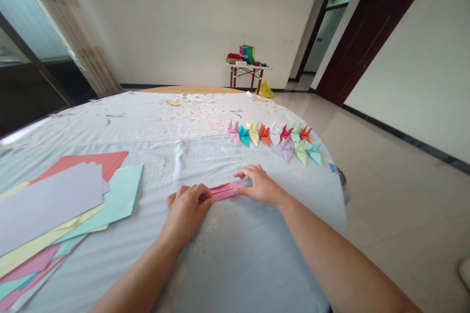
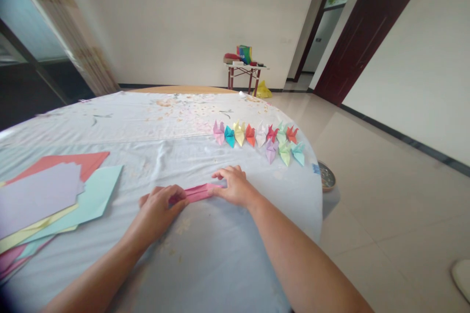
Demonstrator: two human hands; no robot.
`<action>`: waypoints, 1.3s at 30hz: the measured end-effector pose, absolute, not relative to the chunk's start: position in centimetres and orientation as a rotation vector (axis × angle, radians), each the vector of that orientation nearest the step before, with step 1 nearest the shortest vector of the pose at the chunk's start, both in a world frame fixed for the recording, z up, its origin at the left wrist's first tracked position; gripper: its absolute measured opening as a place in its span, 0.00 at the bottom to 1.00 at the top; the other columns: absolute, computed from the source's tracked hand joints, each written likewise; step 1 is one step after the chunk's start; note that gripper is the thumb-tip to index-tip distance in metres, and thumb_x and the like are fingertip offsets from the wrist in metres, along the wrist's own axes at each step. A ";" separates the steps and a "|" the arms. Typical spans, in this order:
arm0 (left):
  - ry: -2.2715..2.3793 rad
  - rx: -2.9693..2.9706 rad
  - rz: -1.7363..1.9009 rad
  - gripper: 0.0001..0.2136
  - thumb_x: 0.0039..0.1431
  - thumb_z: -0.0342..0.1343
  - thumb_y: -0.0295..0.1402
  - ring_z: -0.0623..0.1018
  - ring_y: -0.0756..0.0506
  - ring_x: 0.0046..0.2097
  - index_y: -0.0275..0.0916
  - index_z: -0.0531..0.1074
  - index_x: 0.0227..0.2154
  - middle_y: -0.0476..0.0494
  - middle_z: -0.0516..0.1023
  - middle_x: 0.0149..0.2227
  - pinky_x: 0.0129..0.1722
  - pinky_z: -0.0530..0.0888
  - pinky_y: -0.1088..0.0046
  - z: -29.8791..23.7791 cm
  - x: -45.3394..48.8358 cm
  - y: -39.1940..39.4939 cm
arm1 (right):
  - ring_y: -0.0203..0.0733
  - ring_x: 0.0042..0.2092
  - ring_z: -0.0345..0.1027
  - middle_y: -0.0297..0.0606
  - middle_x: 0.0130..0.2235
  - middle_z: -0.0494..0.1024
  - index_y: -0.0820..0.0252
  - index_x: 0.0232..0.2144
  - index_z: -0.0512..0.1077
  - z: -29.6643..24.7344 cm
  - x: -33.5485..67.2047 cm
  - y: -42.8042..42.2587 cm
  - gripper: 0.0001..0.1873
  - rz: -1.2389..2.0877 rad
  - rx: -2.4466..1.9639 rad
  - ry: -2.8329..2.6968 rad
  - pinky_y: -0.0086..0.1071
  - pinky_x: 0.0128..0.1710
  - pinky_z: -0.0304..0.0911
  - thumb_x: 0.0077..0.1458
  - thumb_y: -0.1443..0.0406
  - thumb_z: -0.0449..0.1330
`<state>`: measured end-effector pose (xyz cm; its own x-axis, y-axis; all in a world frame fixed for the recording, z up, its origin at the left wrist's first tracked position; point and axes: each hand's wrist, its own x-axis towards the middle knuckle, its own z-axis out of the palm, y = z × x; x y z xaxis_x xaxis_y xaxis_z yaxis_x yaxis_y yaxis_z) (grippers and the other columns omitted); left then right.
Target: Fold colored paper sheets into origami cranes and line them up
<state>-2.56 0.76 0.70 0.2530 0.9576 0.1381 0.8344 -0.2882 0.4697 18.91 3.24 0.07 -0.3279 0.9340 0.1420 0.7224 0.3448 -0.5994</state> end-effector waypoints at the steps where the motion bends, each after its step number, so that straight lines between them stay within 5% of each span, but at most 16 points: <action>1: 1.650 2.229 0.576 0.05 0.50 0.50 0.35 0.70 0.44 0.36 0.43 0.70 0.25 0.50 0.75 0.27 0.36 0.61 0.66 0.8 -2.5 0.8 | 0.44 0.45 0.58 0.38 0.39 0.71 0.55 0.41 0.70 0.0 19.0 3.3 0.22 0.583 -1.444 -2.165 0.37 0.45 0.52 0.44 0.52 0.62; 5: 1.724 2.193 0.608 0.07 0.51 0.50 0.38 0.70 0.43 0.37 0.43 0.70 0.26 0.49 0.75 0.28 0.39 0.60 0.63 1.0 -2.3 0.8 | 0.46 0.46 0.56 0.39 0.40 0.70 0.54 0.38 0.72 -0.3 18.9 3.5 0.21 0.514 -1.434 -2.260 0.39 0.45 0.51 0.43 0.50 0.61; 10: 1.831 2.102 0.779 0.14 0.55 0.46 0.43 0.70 0.41 0.43 0.43 0.69 0.39 0.45 0.74 0.40 0.43 0.61 0.60 1.0 -2.4 1.1 | 0.45 0.45 0.57 0.39 0.39 0.72 0.55 0.39 0.71 -0.3 18.6 3.7 0.20 0.476 -1.317 -2.305 0.38 0.45 0.51 0.46 0.52 0.61; 15: 1.580 2.204 0.592 0.15 0.57 0.41 0.41 0.73 0.43 0.38 0.44 0.73 0.28 0.47 0.76 0.32 0.38 0.64 0.68 1.0 -2.6 1.3 | 0.43 0.45 0.59 0.38 0.41 0.74 0.55 0.40 0.71 -0.6 17.9 3.6 0.17 0.418 -1.184 -2.316 0.37 0.45 0.52 0.49 0.56 0.60; 22: 1.573 1.940 0.805 0.14 0.54 0.46 0.42 0.73 0.47 0.28 0.39 0.72 0.28 0.47 0.75 0.26 0.29 0.65 0.73 1.4 -2.4 1.2 | 0.45 0.48 0.60 0.44 0.46 0.69 0.58 0.48 0.65 -0.8 16.8 3.7 0.24 0.367 -1.182 -1.994 0.39 0.47 0.56 0.47 0.59 0.61; 29: 1.507 1.395 1.172 0.20 0.48 0.51 0.47 0.72 0.48 0.24 0.33 0.72 0.32 0.48 0.74 0.21 0.25 0.68 0.74 0.4 -2.7 1.9 | 0.32 0.26 0.65 0.35 0.26 0.72 0.63 0.28 0.68 0.8 14.1 3.6 0.14 1.130 -1.241 -1.663 0.27 0.26 0.60 0.52 0.57 0.54; 39: 1.359 1.264 1.232 0.19 0.46 0.55 0.46 0.73 0.49 0.24 0.33 0.71 0.32 0.48 0.75 0.22 0.25 0.71 0.75 0.4 -2.2 1.5 | 0.30 0.24 0.62 0.31 0.25 0.70 0.63 0.29 0.68 0.0 12.5 3.6 0.10 1.354 -1.149 -1.373 0.25 0.24 0.58 0.45 0.62 0.60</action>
